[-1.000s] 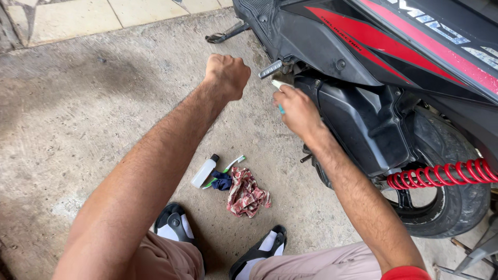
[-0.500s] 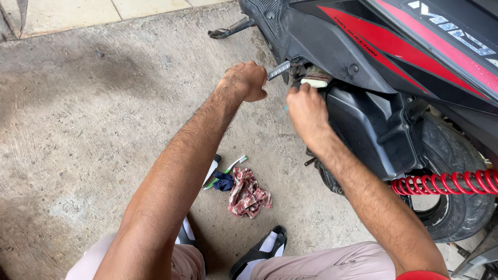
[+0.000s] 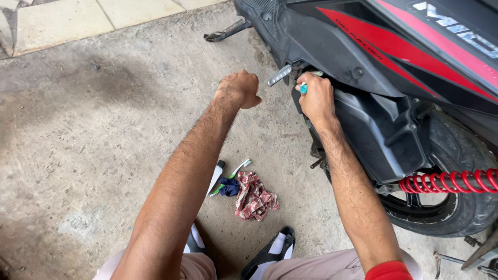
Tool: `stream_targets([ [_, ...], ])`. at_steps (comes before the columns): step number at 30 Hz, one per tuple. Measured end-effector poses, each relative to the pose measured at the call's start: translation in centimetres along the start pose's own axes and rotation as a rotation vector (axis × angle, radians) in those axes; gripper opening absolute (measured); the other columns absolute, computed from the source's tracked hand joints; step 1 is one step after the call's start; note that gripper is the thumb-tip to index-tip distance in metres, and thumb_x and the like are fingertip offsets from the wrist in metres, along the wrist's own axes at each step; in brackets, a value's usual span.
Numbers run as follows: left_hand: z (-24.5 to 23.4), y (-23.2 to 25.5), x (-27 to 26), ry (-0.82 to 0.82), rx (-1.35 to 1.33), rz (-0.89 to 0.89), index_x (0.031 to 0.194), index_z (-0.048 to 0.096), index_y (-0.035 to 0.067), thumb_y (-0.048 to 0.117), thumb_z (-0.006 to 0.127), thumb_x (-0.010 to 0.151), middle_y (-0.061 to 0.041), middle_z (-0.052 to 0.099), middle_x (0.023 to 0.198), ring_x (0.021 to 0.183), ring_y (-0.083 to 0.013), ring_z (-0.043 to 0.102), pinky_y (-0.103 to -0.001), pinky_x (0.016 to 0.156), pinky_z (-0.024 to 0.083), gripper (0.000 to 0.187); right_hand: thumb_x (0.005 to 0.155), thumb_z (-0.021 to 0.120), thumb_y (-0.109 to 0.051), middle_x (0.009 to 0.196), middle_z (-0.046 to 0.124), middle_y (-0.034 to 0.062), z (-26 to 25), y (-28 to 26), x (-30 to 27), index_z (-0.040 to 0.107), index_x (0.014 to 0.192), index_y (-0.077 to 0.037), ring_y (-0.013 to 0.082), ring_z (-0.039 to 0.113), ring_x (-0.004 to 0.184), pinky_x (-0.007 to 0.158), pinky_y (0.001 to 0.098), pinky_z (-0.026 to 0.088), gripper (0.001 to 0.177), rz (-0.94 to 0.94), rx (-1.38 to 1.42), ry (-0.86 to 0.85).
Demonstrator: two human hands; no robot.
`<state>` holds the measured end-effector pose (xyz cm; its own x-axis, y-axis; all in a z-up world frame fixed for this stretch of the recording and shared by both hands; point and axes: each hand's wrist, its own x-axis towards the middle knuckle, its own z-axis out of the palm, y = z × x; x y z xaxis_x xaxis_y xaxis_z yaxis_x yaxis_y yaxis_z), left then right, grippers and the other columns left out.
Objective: The person scrubs the rear side panel and suspension area of a motorcycle using a brush and cleaning solution, then wipes the surfaces with cloths. They apply more solution and continue scrubbing with a toothbrush, focusing on crevices and the red shock spring.
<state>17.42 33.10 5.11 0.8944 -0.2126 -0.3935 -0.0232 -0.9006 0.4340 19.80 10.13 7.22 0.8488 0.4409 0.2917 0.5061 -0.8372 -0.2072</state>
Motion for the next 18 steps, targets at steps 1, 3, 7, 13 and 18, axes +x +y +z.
stream_targets([
  [1, 0.2, -0.2, 0.0, 0.015, 0.005, -0.002, 0.129, 0.064, 0.011, 0.041, 0.072, 0.096, -0.012, 0.059, 0.131, 0.128, -0.0291, 0.057, -0.048, 0.107, 0.05, 0.045, 0.083, 0.071, 0.013, 0.093, 0.076, 0.0206, 0.5, -0.2, 0.1, 0.074, 0.097, 0.003, 0.0343, 0.075, 0.091, 0.08, 0.0436, 0.06, 0.018, 0.01, -0.007, -0.021],
  [3, 0.2, -0.2, 0.0, 0.006, 0.012, -0.009, 0.13, 0.063, 0.011, 0.039, 0.071, 0.096, -0.012, 0.061, 0.13, 0.128, -0.0285, 0.058, -0.048, 0.107, 0.051, 0.045, 0.086, 0.072, 0.01, 0.094, 0.077, 0.019, 1.0, -0.5, 0.6, 0.075, 0.098, 0.001, 0.0322, 0.076, 0.089, 0.079, 0.0418, 0.061, 0.015, 0.034, -0.029, -0.052],
  [7, 0.1, -0.6, -0.2, -0.042, -0.007, -0.04, 0.131, 0.063, 0.011, 0.037, 0.068, 0.099, -0.01, 0.065, 0.128, 0.126, -0.0253, 0.062, -0.048, 0.109, 0.051, 0.041, 0.089, 0.075, 0.004, 0.101, 0.077, 0.0182, 0.9, -1.5, -0.3, 0.075, 0.103, -0.004, 0.0288, 0.077, 0.092, 0.078, 0.0397, 0.062, 0.016, 0.041, 0.089, -0.161],
  [13, 0.1, -1.6, -0.3, -0.042, -0.015, -0.058, 0.129, 0.065, 0.01, 0.026, 0.07, 0.097, -0.011, 0.067, 0.128, 0.124, -0.0255, 0.064, -0.047, 0.106, 0.053, 0.036, 0.08, 0.066, 0.011, 0.132, 0.067, 0.0216, 4.8, -3.5, -6.4, 0.071, 0.116, -0.002, 0.0345, 0.069, 0.113, 0.092, 0.0425, 0.062, 0.038, -0.156, -0.081, -0.378],
  [18, 0.8, -1.9, -0.5, -0.068, -0.009, -0.056, 0.124, 0.07, 0.009, 0.021, 0.07, 0.096, -0.01, 0.069, 0.127, 0.122, -0.0253, 0.066, -0.046, 0.105, 0.054, 0.031, 0.083, 0.063, 0.008, 0.133, 0.06, 0.0332, 8.2, -1.5, -5.0, 0.067, 0.112, 0.008, 0.0413, 0.065, 0.115, 0.092, 0.0434, 0.06, 0.029, -0.305, -0.412, -0.295],
])
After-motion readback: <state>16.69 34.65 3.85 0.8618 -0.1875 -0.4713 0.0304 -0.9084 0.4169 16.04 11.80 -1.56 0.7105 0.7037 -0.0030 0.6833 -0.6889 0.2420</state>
